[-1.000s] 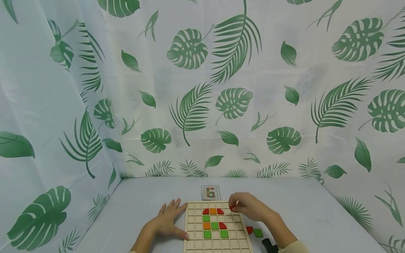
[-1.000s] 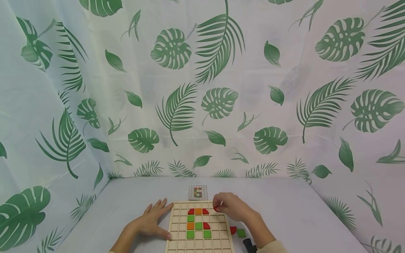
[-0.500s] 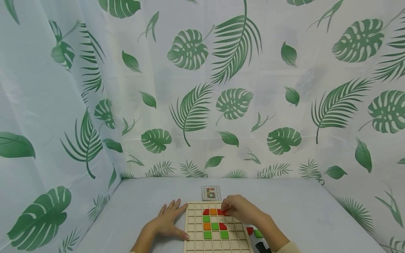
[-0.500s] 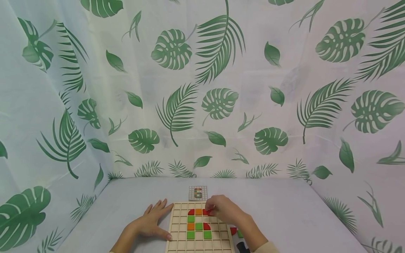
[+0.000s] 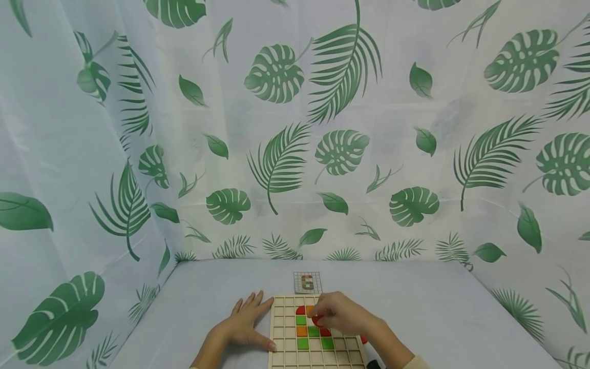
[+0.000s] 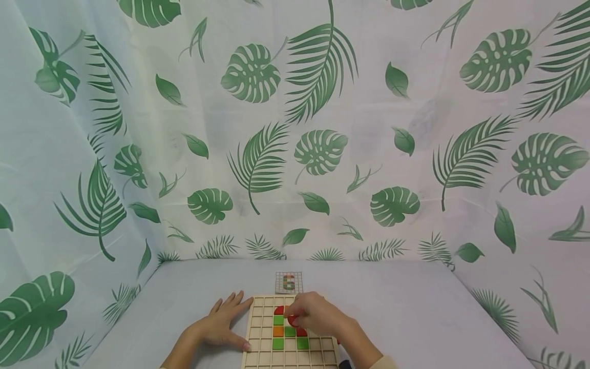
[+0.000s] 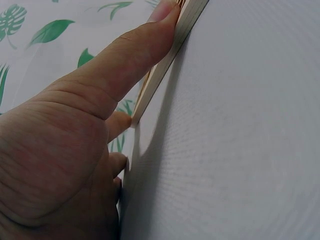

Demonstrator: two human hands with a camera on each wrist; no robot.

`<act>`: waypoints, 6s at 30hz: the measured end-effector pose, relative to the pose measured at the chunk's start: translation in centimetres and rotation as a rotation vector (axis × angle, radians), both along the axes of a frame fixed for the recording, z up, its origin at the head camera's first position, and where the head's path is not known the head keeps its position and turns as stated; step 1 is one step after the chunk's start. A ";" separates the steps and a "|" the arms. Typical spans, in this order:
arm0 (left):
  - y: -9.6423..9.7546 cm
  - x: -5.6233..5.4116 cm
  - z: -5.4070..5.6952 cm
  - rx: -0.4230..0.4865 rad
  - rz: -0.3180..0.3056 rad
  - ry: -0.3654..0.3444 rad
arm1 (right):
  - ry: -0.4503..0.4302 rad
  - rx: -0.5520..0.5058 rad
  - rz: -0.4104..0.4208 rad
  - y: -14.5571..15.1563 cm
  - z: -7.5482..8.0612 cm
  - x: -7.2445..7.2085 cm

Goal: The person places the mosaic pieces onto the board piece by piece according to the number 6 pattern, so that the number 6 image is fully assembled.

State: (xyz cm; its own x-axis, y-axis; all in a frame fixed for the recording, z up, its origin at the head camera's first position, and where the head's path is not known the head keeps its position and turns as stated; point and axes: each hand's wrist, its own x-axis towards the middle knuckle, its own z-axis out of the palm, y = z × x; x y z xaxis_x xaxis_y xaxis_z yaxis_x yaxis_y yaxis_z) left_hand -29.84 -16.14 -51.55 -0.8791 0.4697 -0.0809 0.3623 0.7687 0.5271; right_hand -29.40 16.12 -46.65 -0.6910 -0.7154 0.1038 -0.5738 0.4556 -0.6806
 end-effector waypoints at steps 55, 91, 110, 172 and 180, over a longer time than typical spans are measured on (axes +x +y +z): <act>-0.1 -0.3 -0.2 -0.004 -0.007 0.010 | 0.024 0.198 0.163 -3.9 -0.7 2.5; 0.0 -0.1 0.0 -0.015 -0.010 0.023 | 0.158 0.293 0.116 -4.6 -0.4 3.6; 0.1 0.0 0.0 -0.012 -0.006 0.020 | 0.088 0.135 0.135 -1.4 0.7 2.1; 0.2 -0.1 0.0 -0.006 0.005 -0.005 | -0.210 0.319 -0.346 9.7 2.2 0.3; 0.1 -0.4 -0.2 0.001 0.007 -0.009 | -0.280 0.269 -0.245 10.1 1.7 0.4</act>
State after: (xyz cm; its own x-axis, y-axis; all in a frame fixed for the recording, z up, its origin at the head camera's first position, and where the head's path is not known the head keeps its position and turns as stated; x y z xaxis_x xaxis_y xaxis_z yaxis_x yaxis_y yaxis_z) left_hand -30.21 -16.08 -51.77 -0.8816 0.4636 -0.0884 0.3521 0.7708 0.5309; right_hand -28.97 26.26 -44.93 -0.8181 -0.5033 -0.2781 -0.2379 0.7366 -0.6331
